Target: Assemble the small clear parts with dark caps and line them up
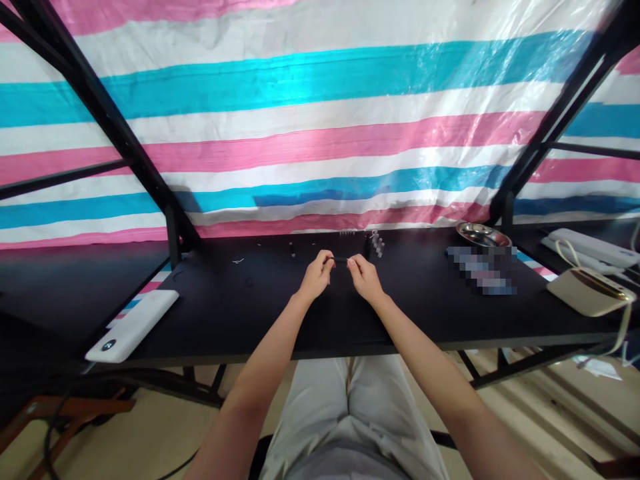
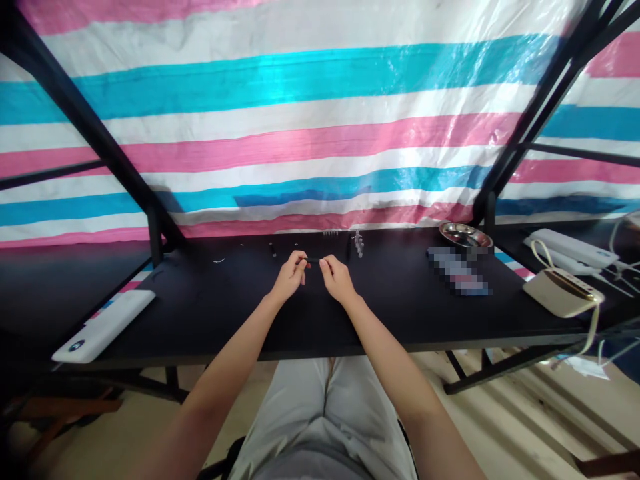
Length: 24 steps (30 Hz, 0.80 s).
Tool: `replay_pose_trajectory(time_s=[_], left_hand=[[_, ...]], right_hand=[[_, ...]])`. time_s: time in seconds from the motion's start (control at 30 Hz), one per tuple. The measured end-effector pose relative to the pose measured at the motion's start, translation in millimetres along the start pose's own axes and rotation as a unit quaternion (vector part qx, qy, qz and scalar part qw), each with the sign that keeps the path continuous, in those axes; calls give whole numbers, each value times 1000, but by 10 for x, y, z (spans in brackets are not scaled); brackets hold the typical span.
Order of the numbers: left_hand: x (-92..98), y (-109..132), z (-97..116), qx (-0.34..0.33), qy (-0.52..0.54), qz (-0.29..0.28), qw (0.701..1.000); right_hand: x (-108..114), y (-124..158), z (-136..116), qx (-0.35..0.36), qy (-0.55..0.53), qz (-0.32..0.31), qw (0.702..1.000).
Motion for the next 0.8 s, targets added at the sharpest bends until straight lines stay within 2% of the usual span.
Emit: replay_pose_trajectory(time_s=[0.23, 0.5, 0.8], left_hand=[[76, 39, 50, -38, -101, 45, 993], [81, 30, 45, -35, -64, 77, 994], [138, 24, 102, -55, -54, 152, 985]], right_hand=[[-27, 21, -36, -23, -37, -16, 999], [-57, 19, -25, -18, -60, -38, 997], [-52, 4, -131, 60, -70, -39, 995]])
Point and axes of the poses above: each hand's wrist, its own y-axis away from the middle knuckle, its own x-axis out of the back of the hand, z = x × y, the point moved 5 cm from there along -y, towards the middle knuckle, and after that the axes turned 13 degrees about z, right-handed, at the moved point
